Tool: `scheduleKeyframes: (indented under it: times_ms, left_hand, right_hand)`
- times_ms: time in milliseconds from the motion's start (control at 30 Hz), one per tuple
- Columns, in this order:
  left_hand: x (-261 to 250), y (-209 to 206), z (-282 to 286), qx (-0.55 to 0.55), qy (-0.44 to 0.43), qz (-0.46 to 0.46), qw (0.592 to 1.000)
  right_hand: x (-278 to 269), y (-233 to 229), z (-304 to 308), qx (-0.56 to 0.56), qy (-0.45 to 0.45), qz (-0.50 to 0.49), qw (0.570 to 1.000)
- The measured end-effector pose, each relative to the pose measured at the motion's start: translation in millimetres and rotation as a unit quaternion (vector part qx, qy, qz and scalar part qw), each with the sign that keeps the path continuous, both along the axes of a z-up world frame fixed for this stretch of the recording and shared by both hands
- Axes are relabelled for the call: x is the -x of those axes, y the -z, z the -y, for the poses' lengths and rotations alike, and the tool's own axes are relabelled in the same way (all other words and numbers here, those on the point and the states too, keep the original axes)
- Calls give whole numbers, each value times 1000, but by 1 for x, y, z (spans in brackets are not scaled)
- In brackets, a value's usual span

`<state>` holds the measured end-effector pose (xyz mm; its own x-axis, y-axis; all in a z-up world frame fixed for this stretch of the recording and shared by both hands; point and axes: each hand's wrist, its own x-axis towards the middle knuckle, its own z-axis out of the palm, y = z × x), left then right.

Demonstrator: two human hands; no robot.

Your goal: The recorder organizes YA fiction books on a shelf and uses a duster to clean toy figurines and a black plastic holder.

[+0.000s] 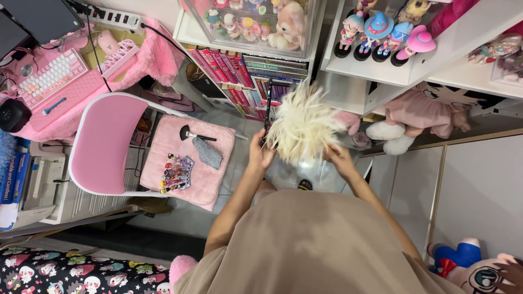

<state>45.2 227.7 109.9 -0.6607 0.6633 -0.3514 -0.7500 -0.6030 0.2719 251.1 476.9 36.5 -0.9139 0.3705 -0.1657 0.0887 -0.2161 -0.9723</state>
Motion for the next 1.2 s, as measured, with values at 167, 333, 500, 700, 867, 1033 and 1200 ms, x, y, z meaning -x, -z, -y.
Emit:
scheduleKeyframes:
  times_ms: [167,333,500,700,867,1033,1200]
  left_hand:
    - [-12,-47,-3,45,86,31,995]
    - [-7,-18,6,-66,217,-21,974]
    - [-6,-38,7,20,328,-168,929]
    - [4,74,19,101,341,-220,908]
    - [-10,21,15,273,323,-302,855]
    - [-17,28,23,268,349,-245,864]
    - [-20,84,26,334,308,-328,828]
  right_hand:
    - [8,15,-10,-46,-74,-17,996]
    - [30,-55,-17,-91,-89,-25,992]
    - [27,-48,-39,-195,114,-16,974]
    - [1,-61,-7,-169,-32,-60,983]
    - [2,-56,-22,-246,89,111,959]
    - [-9,9,-85,-371,220,75,899]
    - [38,121,-142,-129,280,100,946]
